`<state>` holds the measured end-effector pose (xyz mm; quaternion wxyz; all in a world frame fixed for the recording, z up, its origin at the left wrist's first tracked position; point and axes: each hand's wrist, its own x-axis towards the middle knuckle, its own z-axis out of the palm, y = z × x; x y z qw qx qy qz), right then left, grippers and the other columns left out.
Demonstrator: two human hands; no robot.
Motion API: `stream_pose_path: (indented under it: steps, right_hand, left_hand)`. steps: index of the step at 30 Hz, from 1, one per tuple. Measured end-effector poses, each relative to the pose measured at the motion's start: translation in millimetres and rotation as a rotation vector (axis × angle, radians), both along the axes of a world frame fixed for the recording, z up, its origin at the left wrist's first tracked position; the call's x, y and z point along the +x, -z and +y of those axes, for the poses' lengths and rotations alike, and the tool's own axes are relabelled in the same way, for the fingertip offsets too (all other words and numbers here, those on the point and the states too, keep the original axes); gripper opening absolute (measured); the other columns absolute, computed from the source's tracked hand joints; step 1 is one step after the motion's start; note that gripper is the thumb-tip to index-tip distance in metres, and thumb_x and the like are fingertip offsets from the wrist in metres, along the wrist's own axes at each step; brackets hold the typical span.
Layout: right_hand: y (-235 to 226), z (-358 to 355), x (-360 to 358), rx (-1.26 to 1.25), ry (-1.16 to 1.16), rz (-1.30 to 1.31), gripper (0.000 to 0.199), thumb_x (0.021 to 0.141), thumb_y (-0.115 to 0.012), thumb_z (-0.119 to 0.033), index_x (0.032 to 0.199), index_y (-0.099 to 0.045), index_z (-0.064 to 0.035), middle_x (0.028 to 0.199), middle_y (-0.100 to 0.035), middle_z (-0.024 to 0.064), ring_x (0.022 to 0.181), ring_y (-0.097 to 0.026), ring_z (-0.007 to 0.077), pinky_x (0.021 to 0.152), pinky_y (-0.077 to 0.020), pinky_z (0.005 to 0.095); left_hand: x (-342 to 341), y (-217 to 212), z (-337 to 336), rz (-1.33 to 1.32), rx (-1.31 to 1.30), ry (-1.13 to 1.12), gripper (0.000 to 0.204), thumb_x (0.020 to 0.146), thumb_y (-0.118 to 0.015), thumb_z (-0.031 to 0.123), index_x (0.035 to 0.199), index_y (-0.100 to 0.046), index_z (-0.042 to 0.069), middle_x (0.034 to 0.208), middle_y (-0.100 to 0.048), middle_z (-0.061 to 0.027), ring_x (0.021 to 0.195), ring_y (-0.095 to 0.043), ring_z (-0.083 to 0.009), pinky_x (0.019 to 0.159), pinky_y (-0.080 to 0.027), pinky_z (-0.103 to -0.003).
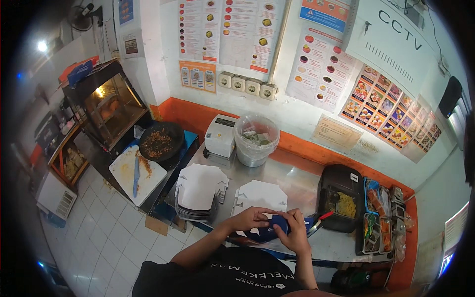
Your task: The person is folding and assembling cardboard food boxes by hand one at a time on a counter.
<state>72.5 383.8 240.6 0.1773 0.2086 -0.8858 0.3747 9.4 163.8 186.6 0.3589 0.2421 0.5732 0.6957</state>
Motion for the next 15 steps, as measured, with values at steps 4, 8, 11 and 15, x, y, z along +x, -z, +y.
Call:
stream_pose_path:
  steps: [4, 8, 11, 15]
  right_hand:
    - [1.9, -9.7, 4.0, 0.036, 0.180, 0.098, 0.033, 0.080, -0.076, -0.007, 0.113, -0.068, -0.0051, 0.098, -0.051, 0.0127, 0.094, -0.052, 0.0306, 0.082, -0.0445, 0.0383]
    - [-3.7, -5.5, 6.8, 0.051, -0.032, -0.011, 0.030, 0.080, -0.074, -0.002, 0.110, -0.071, -0.0040, 0.097, -0.049, 0.0124, 0.092, -0.051, 0.0293, 0.080, -0.0452, 0.0394]
    - [3.1, -1.8, 11.7, 0.034, -0.036, 0.003, 0.029, 0.083, -0.073, -0.006, 0.112, -0.071, -0.0040, 0.105, -0.052, 0.0146, 0.099, -0.053, 0.0311, 0.085, -0.0461, 0.0391]
    - [9.1, -5.9, 8.5, 0.046, 0.190, 0.158, 0.045, 0.093, -0.070, -0.021, 0.136, -0.059, -0.0086, 0.128, -0.055, 0.0180, 0.116, -0.054, 0.0371, 0.099, -0.0434, 0.0436]
  left_hand:
    - [3.3, 6.4, -2.3, 0.211, -0.019, -0.071, 0.060, 0.098, -0.067, 0.010, 0.154, -0.042, 0.008, 0.105, -0.074, -0.0103, 0.096, -0.061, -0.0076, 0.088, -0.049, -0.025]
    - [6.1, -16.8, -7.8, 0.392, -0.120, -0.066, 0.064, 0.098, -0.068, 0.010, 0.155, -0.040, 0.009, 0.105, -0.076, -0.0133, 0.098, -0.065, -0.0096, 0.094, -0.050, -0.028]
    - [14.0, -34.8, -4.6, 0.433, -0.095, -0.094, 0.066, 0.096, -0.069, 0.009, 0.155, -0.040, 0.011, 0.103, -0.076, -0.0157, 0.098, -0.068, -0.0119, 0.093, -0.052, -0.031]
    - [36.9, -70.9, 7.3, 0.502, -0.138, -0.289, 0.069, 0.091, -0.072, 0.009, 0.154, -0.043, 0.014, 0.099, -0.076, -0.0156, 0.088, -0.072, -0.0218, 0.086, -0.053, -0.036]
